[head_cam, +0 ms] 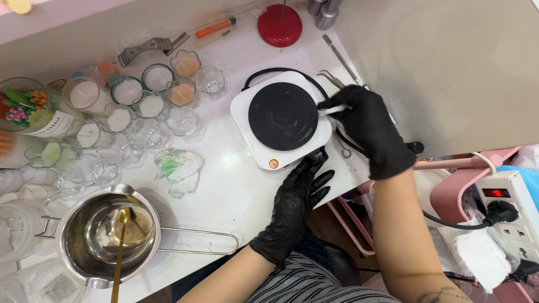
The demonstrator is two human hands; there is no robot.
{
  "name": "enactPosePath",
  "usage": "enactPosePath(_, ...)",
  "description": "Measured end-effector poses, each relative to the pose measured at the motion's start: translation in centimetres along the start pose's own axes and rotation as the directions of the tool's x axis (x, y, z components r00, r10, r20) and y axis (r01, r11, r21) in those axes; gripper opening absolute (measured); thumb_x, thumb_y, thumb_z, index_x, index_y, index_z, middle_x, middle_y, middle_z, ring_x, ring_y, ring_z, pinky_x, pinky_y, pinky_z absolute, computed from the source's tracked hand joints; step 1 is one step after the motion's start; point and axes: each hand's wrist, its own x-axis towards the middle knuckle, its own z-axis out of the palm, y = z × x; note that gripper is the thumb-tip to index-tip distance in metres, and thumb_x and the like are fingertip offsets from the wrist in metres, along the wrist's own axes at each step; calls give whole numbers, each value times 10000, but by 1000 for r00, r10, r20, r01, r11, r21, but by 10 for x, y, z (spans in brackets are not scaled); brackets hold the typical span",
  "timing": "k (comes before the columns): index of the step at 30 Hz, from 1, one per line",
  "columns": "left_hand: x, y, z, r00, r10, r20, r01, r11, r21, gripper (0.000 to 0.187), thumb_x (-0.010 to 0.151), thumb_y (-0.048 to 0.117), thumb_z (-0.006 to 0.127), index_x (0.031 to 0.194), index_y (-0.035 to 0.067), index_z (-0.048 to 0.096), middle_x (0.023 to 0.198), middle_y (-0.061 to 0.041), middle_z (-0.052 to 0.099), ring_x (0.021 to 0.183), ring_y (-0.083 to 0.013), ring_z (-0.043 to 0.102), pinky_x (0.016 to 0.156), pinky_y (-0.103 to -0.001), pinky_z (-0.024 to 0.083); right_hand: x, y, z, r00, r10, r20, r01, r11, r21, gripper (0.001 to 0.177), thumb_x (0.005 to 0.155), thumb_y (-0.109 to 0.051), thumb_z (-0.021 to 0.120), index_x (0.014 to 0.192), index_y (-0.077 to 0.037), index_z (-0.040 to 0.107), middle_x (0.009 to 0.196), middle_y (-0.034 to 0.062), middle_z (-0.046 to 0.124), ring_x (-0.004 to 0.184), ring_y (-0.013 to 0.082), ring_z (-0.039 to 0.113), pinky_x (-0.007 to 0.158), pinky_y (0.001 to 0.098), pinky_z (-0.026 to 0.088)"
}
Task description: Cleaning a metal wax melting pot using a paper towel at a candle making station.
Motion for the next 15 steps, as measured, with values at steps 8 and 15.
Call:
enactPosePath(8,4,-6,-8,999,4,38,-3,1000,-25,518,1076,293,387,1559,106,410,1576,-58,501,1351,-276,571,1078,-386,476,-42,22,8,989,138,-50,-138,990,8,307,821,102,680,1067,-63,759,1018,102,723,907,215,713,786,302,553)
enactPosePath(15,-1,-3,-8,996,39,77,-36,998,-46,532,1080,285,386,1574,89,379,1597,-83,471,1375,-291,546,1108,-411,462,-32,11,15,998,0,-66,-6,996,-86,558,736,141,634,1215,-116,762,1044,139,669,944,274,665,819,345,542)
